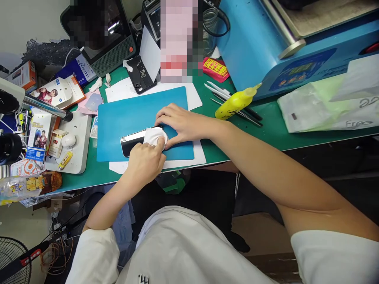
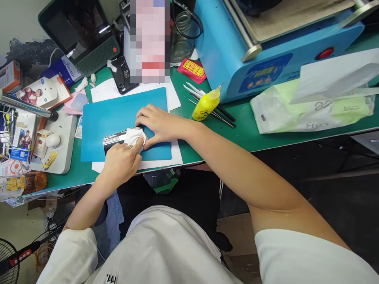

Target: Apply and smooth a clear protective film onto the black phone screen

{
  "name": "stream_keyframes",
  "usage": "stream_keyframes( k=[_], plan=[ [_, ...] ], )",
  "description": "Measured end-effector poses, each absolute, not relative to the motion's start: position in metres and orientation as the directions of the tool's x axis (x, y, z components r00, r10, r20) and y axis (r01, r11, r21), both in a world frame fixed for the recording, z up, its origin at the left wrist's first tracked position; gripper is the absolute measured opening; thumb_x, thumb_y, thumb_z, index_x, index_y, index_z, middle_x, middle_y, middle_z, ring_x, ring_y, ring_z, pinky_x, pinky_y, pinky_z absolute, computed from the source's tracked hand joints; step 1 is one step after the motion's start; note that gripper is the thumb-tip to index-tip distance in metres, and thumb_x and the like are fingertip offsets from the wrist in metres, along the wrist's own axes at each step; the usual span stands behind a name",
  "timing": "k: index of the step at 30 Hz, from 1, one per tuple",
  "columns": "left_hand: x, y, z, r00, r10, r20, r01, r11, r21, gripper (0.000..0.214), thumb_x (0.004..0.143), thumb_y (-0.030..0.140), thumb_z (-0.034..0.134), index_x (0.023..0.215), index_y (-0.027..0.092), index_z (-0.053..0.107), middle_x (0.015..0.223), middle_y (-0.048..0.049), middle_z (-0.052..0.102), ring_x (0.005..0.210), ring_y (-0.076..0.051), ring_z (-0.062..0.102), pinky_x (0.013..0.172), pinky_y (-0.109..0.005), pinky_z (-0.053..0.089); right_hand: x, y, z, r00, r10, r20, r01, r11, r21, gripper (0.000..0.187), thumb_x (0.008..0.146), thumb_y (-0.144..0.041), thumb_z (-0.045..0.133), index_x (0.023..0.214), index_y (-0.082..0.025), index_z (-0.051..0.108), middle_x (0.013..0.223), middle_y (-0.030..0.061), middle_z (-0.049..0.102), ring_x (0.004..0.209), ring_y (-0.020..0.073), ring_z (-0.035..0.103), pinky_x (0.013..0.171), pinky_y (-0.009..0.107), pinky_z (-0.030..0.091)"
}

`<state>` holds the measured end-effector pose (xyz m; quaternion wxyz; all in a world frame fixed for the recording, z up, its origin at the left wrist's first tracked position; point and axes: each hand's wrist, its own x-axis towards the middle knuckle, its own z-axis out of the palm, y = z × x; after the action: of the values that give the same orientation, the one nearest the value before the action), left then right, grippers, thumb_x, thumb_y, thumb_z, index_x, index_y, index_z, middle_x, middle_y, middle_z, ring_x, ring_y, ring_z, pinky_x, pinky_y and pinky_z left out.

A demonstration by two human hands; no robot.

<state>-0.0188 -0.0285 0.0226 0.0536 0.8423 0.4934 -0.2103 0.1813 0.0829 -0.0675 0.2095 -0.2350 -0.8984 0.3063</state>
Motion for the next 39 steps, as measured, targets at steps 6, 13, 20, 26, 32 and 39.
stream_keyframes(
  k=[6, 13, 20, 26, 32, 39],
  plan=[
    [-0.037, -0.031, 0.024, 0.393, 0.831, -0.394, 0.865, -0.479, -0.147, 0.053, 0.11, 0.018, 0.04, 0.161, 0.015, 0.054, 0.094, -0.0113, 0.083, 0.095, -0.03, 0.08, 0.08, -0.037, 0.048, 0.181, 0.082, -0.064, -0.802, 0.563, 0.199, 0.326, 0.692, -0.644, 0.084, 0.093, -0.089, 0.063, 0.137, -0.018, 0.07, 0.144, 0.024, 0.063, 0.135, 0.0465, 0.052, 0.111, 0.066, 0.047],
    [-0.049, -0.038, 0.018, 0.391, 0.847, -0.361, 0.879, -0.46, -0.125, 0.052, 0.11, 0.018, 0.042, 0.161, 0.014, 0.052, 0.092, -0.0094, 0.083, 0.096, -0.029, 0.079, 0.08, -0.036, 0.049, 0.181, 0.082, -0.063, -0.799, 0.565, 0.207, 0.328, 0.698, -0.637, 0.079, 0.092, -0.089, 0.064, 0.135, -0.022, 0.07, 0.143, 0.0207, 0.064, 0.133, 0.0453, 0.054, 0.11, 0.066, 0.05],
    [-0.026, -0.04, 0.012, 0.401, 0.84, -0.365, 0.883, -0.46, -0.09, 0.059, 0.109, 0.016, 0.038, 0.166, 0.005, 0.05, 0.094, -0.0141, 0.083, 0.098, -0.031, 0.081, 0.084, -0.038, 0.052, 0.182, 0.081, -0.064, -0.799, 0.57, 0.19, 0.34, 0.69, -0.639, 0.081, 0.092, -0.09, 0.063, 0.136, -0.022, 0.07, 0.144, 0.0214, 0.064, 0.134, 0.0452, 0.053, 0.111, 0.066, 0.05],
    [-0.053, -0.042, 0.014, 0.164, 0.919, -0.358, 0.95, -0.245, -0.193, 0.061, 0.11, 0.023, 0.039, 0.169, 0.012, 0.051, 0.093, -0.0135, 0.084, 0.086, -0.029, 0.081, 0.078, -0.036, 0.051, 0.182, 0.08, -0.064, -0.797, 0.575, 0.183, 0.351, 0.688, -0.635, 0.085, 0.092, -0.093, 0.059, 0.138, -0.023, 0.069, 0.144, 0.0207, 0.063, 0.135, 0.0453, 0.053, 0.112, 0.067, 0.05],
    [-0.101, -0.05, 0.021, -0.039, 0.959, -0.282, 0.97, -0.031, -0.239, 0.056, 0.11, 0.024, 0.037, 0.158, 0.02, 0.065, 0.08, -0.0086, 0.079, 0.077, -0.027, 0.076, 0.067, -0.032, 0.042, 0.183, 0.08, -0.066, -0.794, 0.588, 0.155, 0.372, 0.672, -0.641, 0.097, 0.084, -0.101, 0.058, 0.139, -0.022, 0.069, 0.146, 0.0206, 0.063, 0.133, 0.0459, 0.053, 0.112, 0.067, 0.05],
    [-0.131, -0.08, -0.013, 0.043, 0.997, -0.058, 0.999, -0.044, -0.028, 0.042, 0.104, 0.02, 0.044, 0.123, 0.019, 0.082, 0.069, -0.0051, 0.069, 0.07, -0.024, 0.066, 0.067, -0.033, 0.039, 0.184, 0.079, -0.066, -0.793, 0.591, 0.145, 0.382, 0.669, -0.637, 0.095, 0.086, -0.1, 0.058, 0.14, -0.023, 0.069, 0.146, 0.02, 0.063, 0.135, 0.0465, 0.053, 0.11, 0.066, 0.051]
  ],
)
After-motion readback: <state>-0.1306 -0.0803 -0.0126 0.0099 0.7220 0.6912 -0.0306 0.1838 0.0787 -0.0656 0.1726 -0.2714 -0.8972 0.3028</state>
